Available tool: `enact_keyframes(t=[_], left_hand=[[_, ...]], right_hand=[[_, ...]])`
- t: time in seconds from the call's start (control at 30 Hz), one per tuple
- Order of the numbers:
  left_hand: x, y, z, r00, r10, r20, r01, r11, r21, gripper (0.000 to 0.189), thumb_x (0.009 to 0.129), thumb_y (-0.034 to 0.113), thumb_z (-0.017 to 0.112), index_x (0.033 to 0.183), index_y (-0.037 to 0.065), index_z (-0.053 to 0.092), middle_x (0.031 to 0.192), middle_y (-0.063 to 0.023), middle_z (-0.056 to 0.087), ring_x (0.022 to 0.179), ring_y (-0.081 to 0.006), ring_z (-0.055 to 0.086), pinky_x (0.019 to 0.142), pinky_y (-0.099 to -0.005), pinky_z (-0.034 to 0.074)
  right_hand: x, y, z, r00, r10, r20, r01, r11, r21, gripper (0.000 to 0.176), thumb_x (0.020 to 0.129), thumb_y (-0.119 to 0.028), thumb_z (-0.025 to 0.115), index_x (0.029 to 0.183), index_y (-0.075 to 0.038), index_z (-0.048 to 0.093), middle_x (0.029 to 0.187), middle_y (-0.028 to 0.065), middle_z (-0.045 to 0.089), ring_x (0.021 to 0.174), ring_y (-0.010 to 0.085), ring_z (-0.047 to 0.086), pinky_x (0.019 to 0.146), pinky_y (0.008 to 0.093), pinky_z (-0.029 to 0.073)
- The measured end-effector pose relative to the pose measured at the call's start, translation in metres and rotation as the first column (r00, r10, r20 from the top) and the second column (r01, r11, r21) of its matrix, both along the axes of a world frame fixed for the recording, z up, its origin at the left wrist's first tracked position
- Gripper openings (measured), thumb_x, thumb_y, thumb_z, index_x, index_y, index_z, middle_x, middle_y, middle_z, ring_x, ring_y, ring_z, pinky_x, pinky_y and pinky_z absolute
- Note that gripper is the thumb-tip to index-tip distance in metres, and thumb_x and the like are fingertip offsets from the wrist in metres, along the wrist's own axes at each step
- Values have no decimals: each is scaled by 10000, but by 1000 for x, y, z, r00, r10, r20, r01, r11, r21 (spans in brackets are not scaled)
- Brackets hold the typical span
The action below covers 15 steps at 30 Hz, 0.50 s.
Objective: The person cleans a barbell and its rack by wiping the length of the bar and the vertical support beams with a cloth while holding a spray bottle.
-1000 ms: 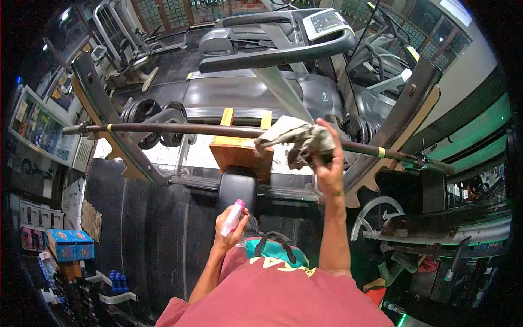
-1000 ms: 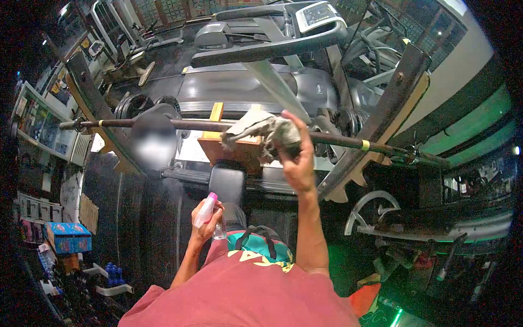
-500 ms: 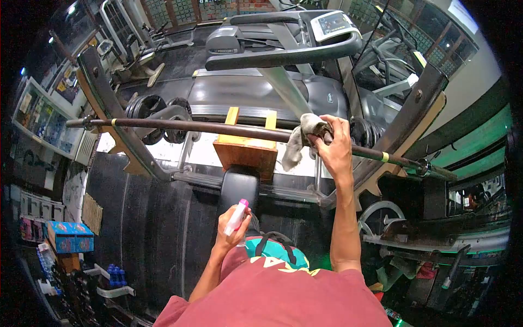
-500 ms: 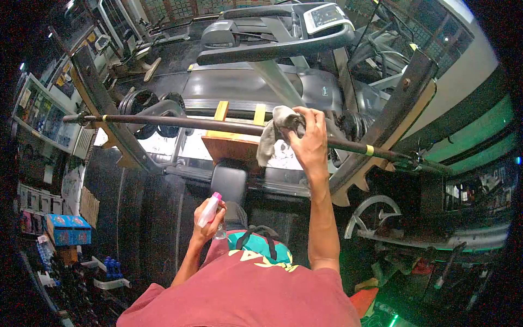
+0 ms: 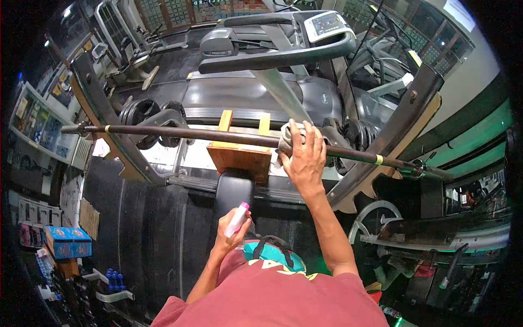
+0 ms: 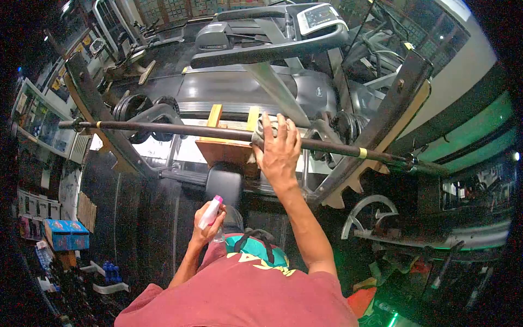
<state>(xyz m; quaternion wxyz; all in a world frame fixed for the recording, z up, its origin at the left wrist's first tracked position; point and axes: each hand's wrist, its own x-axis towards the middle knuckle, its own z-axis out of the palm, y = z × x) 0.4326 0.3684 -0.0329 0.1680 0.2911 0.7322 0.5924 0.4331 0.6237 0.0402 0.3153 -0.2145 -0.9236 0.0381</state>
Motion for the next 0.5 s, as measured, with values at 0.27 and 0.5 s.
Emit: enact_keyframes(t=[0.27,0.5], left_hand=[[-1,16,-3,995,-98,1,98,994,-54,169,803,-5,675,962,-24,623,869,-122,659,767,-224,674,695,-310,525],[-3,18,-2,992,-126,-9,125,991,-43,164,795,-8,675,952,-27,632,867,-132,654,761,-243,673,695,-311,528]], right_hand=[[35,45,3,985,159,-69,-159,987,5,452,748,19,613,1160,-165,641,1193,92,556,1121,299,519,904,385,498],[105,99,-14,936,-303,-181,300,953,-42,627,690,153,545,1212,-187,619,1282,90,520,1190,305,501,1013,403,481]])
